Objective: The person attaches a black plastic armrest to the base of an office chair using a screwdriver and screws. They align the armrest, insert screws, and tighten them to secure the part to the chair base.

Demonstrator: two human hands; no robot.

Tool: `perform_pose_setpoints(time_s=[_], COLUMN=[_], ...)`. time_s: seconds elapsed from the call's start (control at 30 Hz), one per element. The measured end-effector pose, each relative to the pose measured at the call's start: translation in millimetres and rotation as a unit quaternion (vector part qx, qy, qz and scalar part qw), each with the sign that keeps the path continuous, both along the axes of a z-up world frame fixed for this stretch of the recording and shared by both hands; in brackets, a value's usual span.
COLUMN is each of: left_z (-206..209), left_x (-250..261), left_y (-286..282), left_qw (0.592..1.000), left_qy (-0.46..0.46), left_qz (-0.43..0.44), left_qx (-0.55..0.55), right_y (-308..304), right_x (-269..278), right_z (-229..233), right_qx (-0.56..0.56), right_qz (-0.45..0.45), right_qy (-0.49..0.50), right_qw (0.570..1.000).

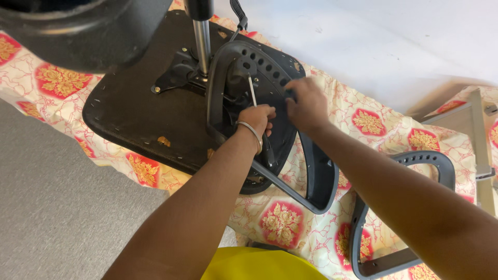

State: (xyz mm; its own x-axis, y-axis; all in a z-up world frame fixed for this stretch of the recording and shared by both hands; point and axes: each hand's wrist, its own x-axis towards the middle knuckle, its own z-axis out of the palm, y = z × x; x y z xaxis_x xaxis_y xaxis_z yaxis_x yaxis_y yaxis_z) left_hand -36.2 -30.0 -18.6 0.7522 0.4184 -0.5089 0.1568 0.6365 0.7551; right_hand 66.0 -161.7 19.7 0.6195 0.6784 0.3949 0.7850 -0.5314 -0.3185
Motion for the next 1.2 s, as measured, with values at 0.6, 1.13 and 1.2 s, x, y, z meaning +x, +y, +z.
perform_pose_setpoints(time_s=[0.6, 1.13, 1.2], left_z=[12, 26, 30], left_x=[-4, -23, -25], left_y=[2, 4, 2], left_qw=[0.991, 0.99, 0.991], left_qy=[0.075, 0.11, 0.102], left_qz=[0.104, 0.088, 0.087], left_qx=[0.031, 0.011, 0.018], right_y=[64, 45, 40], right_x=[4, -16, -24], right_z=[-51, -28, -24], right_qx=[-0.216, -0.282, -0.244], right_qz=[0.094, 0.165, 0.158], right_qy=[0.043, -0.114, -0.085], right_qw=[0.971, 0.938, 0.953])
